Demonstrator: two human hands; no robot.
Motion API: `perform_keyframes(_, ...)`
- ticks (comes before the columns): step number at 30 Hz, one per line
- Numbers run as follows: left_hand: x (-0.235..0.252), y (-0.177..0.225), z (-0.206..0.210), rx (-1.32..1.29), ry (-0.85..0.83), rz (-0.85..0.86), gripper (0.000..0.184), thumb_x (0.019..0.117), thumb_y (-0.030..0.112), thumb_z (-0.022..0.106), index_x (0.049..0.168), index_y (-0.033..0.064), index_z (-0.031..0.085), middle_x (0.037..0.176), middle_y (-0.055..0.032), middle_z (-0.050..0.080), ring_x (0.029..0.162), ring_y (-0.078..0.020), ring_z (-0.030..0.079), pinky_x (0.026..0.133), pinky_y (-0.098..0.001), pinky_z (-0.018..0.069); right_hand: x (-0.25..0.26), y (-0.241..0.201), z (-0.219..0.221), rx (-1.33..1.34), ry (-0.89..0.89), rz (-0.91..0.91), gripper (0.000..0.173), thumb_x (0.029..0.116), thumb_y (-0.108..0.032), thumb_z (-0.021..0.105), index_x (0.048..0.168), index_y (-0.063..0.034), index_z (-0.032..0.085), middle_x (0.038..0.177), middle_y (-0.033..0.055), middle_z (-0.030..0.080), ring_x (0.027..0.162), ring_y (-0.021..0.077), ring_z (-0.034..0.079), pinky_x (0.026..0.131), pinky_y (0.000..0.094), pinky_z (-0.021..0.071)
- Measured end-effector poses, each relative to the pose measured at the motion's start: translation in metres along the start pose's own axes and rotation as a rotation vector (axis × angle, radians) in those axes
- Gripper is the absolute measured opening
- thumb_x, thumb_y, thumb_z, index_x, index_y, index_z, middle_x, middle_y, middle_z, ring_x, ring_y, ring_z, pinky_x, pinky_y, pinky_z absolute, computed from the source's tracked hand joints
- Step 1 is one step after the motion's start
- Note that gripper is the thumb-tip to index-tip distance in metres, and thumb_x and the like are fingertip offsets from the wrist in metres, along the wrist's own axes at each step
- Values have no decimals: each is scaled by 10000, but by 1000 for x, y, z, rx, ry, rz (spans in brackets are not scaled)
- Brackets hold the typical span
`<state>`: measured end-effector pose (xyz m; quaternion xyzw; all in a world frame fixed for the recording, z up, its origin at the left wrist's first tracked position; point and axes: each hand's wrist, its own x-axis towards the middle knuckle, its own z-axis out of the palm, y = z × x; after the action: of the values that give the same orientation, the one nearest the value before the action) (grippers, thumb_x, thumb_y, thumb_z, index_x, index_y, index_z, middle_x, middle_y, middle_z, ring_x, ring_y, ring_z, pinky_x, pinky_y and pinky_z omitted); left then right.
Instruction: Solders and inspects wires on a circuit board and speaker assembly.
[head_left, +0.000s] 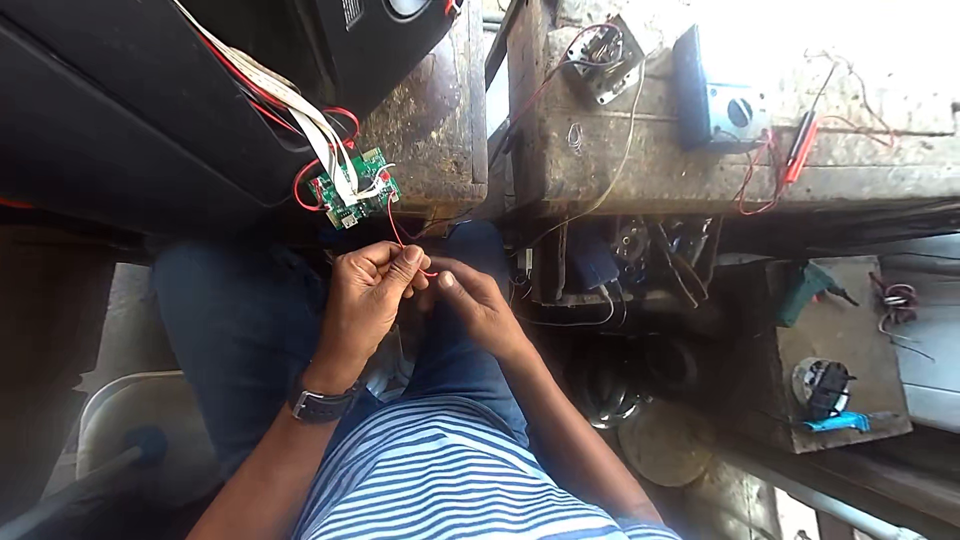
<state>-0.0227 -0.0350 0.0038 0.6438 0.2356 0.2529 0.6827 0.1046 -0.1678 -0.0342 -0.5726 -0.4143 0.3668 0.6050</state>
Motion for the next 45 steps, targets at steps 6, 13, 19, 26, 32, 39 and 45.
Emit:
perform_keyframes(6,1,-2,0,85,-10,50,165,1038,143,608,926,44,679,749,-25,675,617,-98,627,577,-219,547,-14,-4,6,-83,101,-85,126,987,-63,648,1008,19,741,906,73,687,813,124,659,726,280,586)
perform_keyframes(13,5,-4,6,218,40,77,237,1023,223,623,825,96,651,651,-1,603,532,-105,561,483,-241,475,-18,-1,14,-179,178,-179,100,907,-97,775,933,-2,790,841,60,708,819,115,654,747,262,572)
perform_keyframes(19,8,-12,6,268,57,70,256,1020,259,624,804,121,638,632,25,578,531,-87,546,494,-235,466,-14,5,17,-166,233,-129,141,876,-123,811,831,-9,741,767,42,660,779,104,623,727,253,537)
perform_keyframes(26,16,-2,-5,229,99,66,245,1050,238,588,864,91,652,677,3,602,556,-100,560,506,-230,481,-31,13,25,-33,98,-24,154,971,-124,702,961,23,748,916,85,690,899,140,651,824,295,565)
perform_keyframes(32,-3,-4,-8,183,-108,14,427,1071,425,456,1124,102,730,1034,-8,716,911,-146,690,799,-335,601,-24,-11,25,11,120,-75,150,974,-80,683,959,62,728,899,102,685,826,118,656,738,258,579)
perform_keyframes(39,-26,-7,-12,108,-115,172,160,1000,201,665,1035,89,775,1189,-64,689,1113,-204,658,938,-351,588,-17,-24,22,24,68,-62,136,991,-59,645,984,71,684,861,75,705,768,70,667,717,243,585)
perform_keyframes(45,-26,2,-18,25,41,109,109,995,108,642,975,49,733,984,-61,705,879,-168,685,794,-307,606,-45,-46,-1,62,-123,1,223,1039,-138,600,971,44,708,813,59,688,697,58,626,638,229,551)
